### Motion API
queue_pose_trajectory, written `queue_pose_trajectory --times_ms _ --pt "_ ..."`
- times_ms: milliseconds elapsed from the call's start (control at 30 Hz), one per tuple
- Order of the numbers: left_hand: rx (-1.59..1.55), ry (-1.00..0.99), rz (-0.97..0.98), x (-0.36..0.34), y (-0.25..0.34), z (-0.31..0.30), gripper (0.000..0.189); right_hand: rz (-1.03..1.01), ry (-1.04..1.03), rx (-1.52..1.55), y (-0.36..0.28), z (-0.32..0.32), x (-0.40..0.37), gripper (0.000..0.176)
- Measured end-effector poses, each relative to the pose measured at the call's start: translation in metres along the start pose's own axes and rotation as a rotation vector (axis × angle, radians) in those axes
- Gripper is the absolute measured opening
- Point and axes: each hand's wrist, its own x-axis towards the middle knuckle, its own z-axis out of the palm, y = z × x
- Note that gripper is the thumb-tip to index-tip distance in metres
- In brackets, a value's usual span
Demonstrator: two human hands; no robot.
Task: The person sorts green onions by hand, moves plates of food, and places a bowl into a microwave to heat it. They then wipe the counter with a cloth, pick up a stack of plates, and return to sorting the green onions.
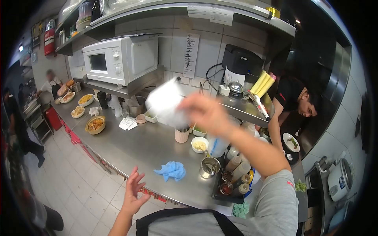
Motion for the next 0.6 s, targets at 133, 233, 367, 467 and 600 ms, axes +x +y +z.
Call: queue_pose_trajectory --times_ms 133,233,367,467,600 --pt "-0.42 0.134 0.024 0.028 0.002 0.056 0.055 -0.001 -0.418 0.272 -0.018 0.062 -0.051 0.02" --pt "-0.244 0.156 -0.14 0.037 -0.007 0.044 0.035 -0.041 -0.476 0.141 -0.002 0.053 -0.038 0.018" --pt "-0.236 0.222 -0.204 0.038 -0.038 0.007 0.038 0.232 -0.079 -0.002 0.019 -0.015 0.027 0.013" --pt "-0.152 0.355 -0.309 0.034 -0.063 -0.04 0.041 0.216 0.276 0.054 0.038 -0.073 0.066 0.014" --pt "0.461 0.462 -0.355 0.05 -0.09 -0.131 0.048 0.131 0.494 -0.083 0.041 -0.124 0.094 0.016"
